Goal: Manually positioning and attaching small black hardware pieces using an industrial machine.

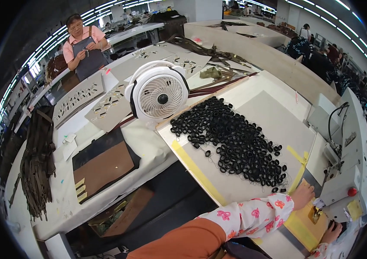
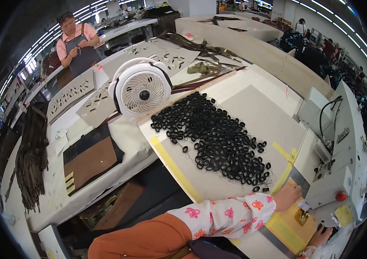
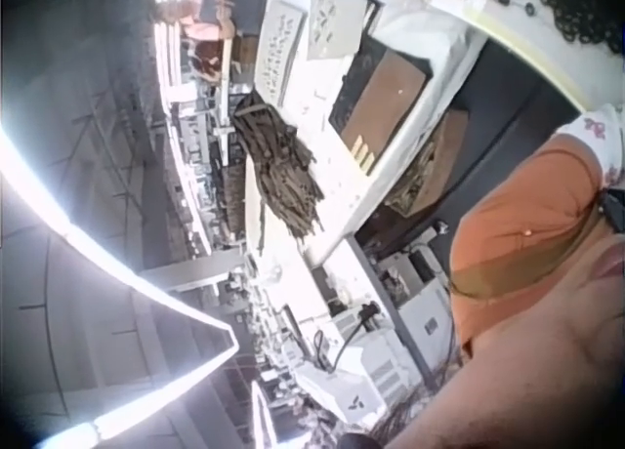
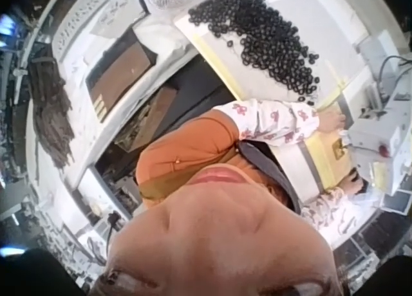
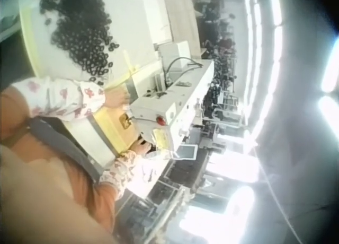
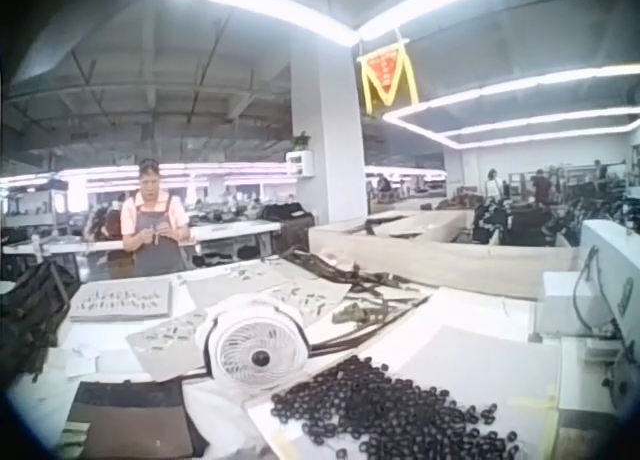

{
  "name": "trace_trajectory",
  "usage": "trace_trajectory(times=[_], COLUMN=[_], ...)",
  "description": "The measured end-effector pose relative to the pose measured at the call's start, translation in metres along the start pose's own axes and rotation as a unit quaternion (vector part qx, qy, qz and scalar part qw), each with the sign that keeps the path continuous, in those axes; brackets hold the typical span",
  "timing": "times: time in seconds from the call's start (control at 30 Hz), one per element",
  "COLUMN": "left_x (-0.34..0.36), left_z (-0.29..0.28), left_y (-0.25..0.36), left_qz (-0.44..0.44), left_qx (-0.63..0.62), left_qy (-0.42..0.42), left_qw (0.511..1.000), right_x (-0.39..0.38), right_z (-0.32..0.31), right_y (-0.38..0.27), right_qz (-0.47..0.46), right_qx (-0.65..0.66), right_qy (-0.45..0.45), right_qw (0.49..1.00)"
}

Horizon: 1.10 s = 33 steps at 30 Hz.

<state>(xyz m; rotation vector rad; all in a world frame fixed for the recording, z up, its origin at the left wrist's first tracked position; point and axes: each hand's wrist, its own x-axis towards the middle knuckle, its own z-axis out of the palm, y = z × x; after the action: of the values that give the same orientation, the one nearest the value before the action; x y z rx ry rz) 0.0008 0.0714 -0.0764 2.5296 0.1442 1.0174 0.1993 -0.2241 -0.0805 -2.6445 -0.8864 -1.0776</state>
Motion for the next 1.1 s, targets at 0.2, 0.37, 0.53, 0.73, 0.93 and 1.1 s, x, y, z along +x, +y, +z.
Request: trace_trajectory(times=[0.2, 0.37, 0.53, 0.73, 0.93, 1.1], left_x=[0.000, 0.001, -0.001, 0.003, -0.019, -0.014], left_z=[-0.001, -0.002, -0.008, -0.029, -0.017, 0.000], left_y=[0.001, 0.003, -0.002, 0.007, 0.060, 0.072], left_qz=[0.012, 0.016, 0.033, 0.029, 0.021, -0.015], left_qx=[0.044, 0.055, 0.072, 0.015, 0.085, 0.061], left_qy=[-0.001, -0.033, -0.028, -0.025, -0.103, -0.088], left_qw=[0.999, 0.998, 0.996, 0.999, 0.991, 0.994], right_x=[-0.002, -0.004, 0.004, 0.011, 0.012, 0.014], right_z=[-0.005, -0.026, -0.035, -0.049, -0.051, -0.051], right_y=[0.003, -0.008, -0.003, -0.023, -0.022, -0.020], right_qz=[0.008, 0.016, -0.019, -0.019, -0.054, -0.048], right_qx=[0.069, 0.165, 0.177, 0.192, 0.175, 0.212], right_qy=[-0.018, -0.012, -0.125, -0.092, -0.103, -0.117], right_qw=[0.997, 0.986, 0.976, 0.977, 0.978, 0.969])
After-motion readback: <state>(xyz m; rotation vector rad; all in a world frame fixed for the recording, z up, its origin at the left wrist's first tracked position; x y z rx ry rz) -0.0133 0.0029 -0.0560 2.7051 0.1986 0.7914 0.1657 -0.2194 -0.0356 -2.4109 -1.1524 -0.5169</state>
